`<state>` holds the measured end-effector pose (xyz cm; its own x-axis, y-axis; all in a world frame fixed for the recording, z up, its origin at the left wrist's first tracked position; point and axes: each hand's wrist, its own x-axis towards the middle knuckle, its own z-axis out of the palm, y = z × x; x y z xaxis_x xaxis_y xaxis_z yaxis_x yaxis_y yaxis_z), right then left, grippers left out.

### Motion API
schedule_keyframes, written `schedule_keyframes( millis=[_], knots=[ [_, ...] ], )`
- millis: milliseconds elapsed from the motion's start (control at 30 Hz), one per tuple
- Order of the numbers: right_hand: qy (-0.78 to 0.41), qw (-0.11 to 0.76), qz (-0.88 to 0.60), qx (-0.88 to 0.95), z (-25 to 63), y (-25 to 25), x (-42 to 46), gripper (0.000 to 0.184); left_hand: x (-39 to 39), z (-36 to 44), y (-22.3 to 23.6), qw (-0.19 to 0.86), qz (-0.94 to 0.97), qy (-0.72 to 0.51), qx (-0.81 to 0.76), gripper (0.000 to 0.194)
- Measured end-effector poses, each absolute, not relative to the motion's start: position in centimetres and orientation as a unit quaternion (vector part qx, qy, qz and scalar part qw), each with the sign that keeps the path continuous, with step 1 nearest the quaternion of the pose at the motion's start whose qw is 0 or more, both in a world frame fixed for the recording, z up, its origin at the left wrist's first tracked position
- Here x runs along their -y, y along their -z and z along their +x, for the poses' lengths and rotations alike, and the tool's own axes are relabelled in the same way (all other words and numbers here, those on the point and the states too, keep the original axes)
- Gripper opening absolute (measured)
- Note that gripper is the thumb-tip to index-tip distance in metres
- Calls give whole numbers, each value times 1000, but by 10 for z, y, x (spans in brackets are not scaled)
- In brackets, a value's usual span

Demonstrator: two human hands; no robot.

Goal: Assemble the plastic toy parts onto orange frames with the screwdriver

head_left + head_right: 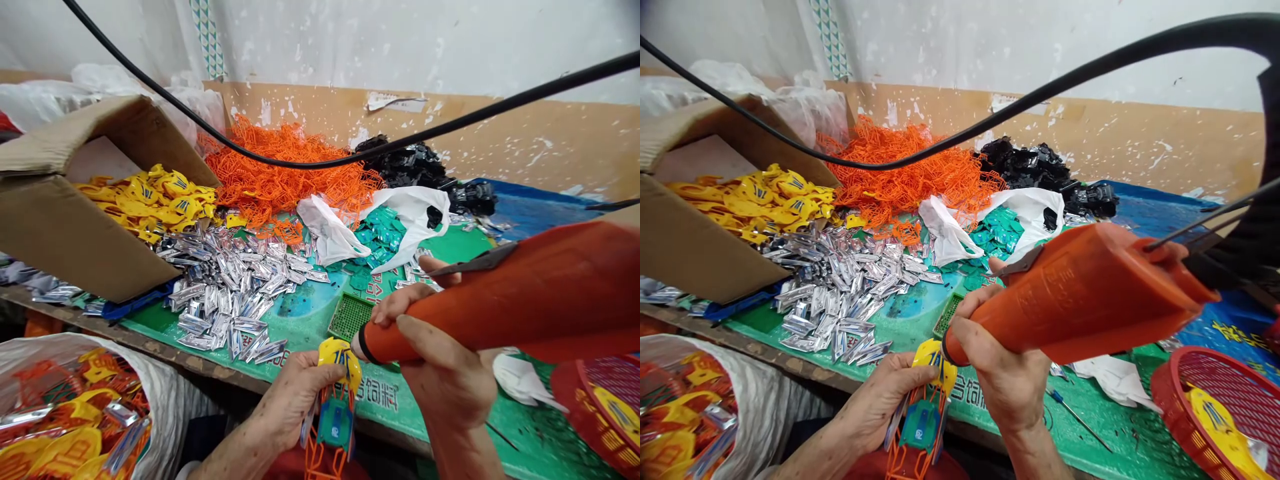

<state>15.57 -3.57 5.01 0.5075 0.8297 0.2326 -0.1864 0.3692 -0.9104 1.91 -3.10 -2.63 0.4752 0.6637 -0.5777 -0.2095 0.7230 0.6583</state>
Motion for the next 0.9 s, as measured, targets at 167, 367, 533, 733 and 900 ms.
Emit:
schedule_keyframes(
  millis=[167,367,533,733,900],
  knots=[
    [-325,734,-463,377,156,-46,37,40,32,21,22,826,246,-269,-430,22],
    [-309,714,-482,403,160,-40,41,16,34,21,25,818,252,-271,-440,27],
    [-316,702,-483,416,164,-31,46,14,37,22,28,805,274,-272,-451,27],
    [-301,704,-477,431,163,-26,47,13,39,23,27,808,273,-291,-433,24],
    [-313,717,-448,433,158,-27,45,24,40,22,31,805,265,-303,-436,25]
  ],
)
